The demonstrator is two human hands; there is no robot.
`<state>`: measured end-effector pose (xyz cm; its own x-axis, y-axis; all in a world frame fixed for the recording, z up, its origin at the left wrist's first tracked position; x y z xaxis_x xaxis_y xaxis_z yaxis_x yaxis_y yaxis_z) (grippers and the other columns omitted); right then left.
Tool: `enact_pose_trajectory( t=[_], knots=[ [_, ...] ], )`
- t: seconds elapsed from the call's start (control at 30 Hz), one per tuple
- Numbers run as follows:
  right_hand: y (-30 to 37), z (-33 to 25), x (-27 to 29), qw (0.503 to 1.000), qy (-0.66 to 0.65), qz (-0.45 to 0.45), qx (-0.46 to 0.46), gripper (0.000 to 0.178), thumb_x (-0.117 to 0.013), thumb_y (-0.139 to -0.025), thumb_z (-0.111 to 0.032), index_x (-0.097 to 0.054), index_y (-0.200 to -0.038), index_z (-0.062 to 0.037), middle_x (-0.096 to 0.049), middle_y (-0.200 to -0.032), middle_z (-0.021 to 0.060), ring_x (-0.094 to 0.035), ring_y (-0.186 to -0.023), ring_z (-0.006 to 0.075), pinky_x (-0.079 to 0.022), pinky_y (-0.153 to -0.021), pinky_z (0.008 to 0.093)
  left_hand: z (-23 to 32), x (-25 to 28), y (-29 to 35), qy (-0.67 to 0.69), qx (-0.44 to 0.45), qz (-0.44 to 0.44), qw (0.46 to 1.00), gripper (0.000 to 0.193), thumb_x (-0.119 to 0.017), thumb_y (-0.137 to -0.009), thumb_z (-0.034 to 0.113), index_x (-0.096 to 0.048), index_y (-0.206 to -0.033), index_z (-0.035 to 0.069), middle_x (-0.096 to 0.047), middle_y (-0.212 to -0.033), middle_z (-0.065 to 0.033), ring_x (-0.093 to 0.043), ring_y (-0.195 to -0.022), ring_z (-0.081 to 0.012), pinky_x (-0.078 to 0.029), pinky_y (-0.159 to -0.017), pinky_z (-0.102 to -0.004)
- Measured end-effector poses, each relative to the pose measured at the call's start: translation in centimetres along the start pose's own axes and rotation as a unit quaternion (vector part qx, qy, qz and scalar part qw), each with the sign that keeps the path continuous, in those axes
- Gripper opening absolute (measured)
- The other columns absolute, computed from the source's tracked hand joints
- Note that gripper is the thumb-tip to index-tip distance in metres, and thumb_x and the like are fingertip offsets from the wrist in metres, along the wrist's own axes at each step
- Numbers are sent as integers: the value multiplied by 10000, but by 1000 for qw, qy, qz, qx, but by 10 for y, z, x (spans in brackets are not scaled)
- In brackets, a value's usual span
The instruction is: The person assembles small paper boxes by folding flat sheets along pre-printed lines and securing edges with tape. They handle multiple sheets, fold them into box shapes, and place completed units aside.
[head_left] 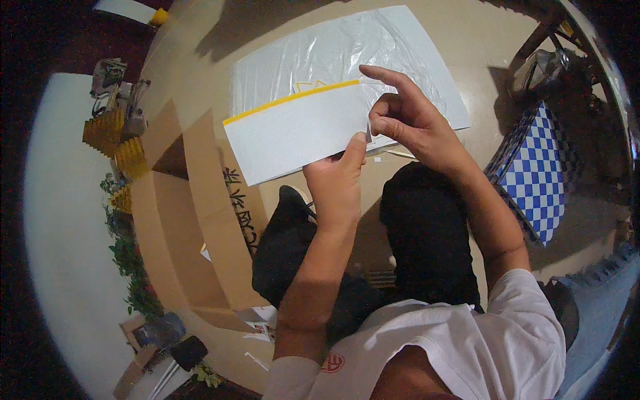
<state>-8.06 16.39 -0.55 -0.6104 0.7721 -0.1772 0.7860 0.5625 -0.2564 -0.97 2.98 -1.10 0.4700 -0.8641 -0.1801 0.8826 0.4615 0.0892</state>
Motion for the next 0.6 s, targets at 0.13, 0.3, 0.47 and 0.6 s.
enact_pose_trajectory(
  t=[0.13,0.3,0.47,0.6],
  knots=[
    [1,-2,-8,999,51,-1,-5,607,-600,-895,-57,-329,-1436,-93,-537,-839,29,-537,-795,89,-456,-748,240,7,8,5,-56,-53,-1,997,203,-690,-835,56,-612,-1000,-33,-630,-841,-56,-559,-683,-94,-440,-582,-233],
    [4,-6,-16,996,83,20,3,568,-617,-892,-70,-366,-1401,-79,-542,-840,28,-538,-785,86,-457,-726,235,24,7,16,-91,-89,-9,992,272,-680,-837,32,-592,-1074,-68,-646,-1000,-116,-631,-891,-174,-517,-786,-303],
    [7,-3,-15,995,94,41,-16,562,-641,-899,-137,-379,-1390,-59,-517,-856,19,-518,-801,86,-450,-726,232,23,9,18,-93,-95,-46,990,306,-676,-846,32,-568,-1111,-77,-638,-1045,-138,-632,-935,-196,-510,-841,-318],
    [10,1,-12,989,131,63,-38,543,-639,-892,-218,-407,-1355,-54,-576,-870,54,-558,-791,119,-468,-717,268,21,5,20,-69,-97,-49,992,308,-687,-848,40,-571,-1108,-78,-639,-1054,-137,-634,-945,-203,-516,-848,-328]
  ],
)
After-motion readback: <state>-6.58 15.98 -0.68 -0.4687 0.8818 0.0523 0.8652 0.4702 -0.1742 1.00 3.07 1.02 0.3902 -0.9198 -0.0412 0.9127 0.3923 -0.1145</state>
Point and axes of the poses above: each hand's wrist, its own y-axis away from the middle knuckle, its own x-axis out of the back of the hand, z = x × y, the point moved 1 cm from there along -y, towards the middle knuckle
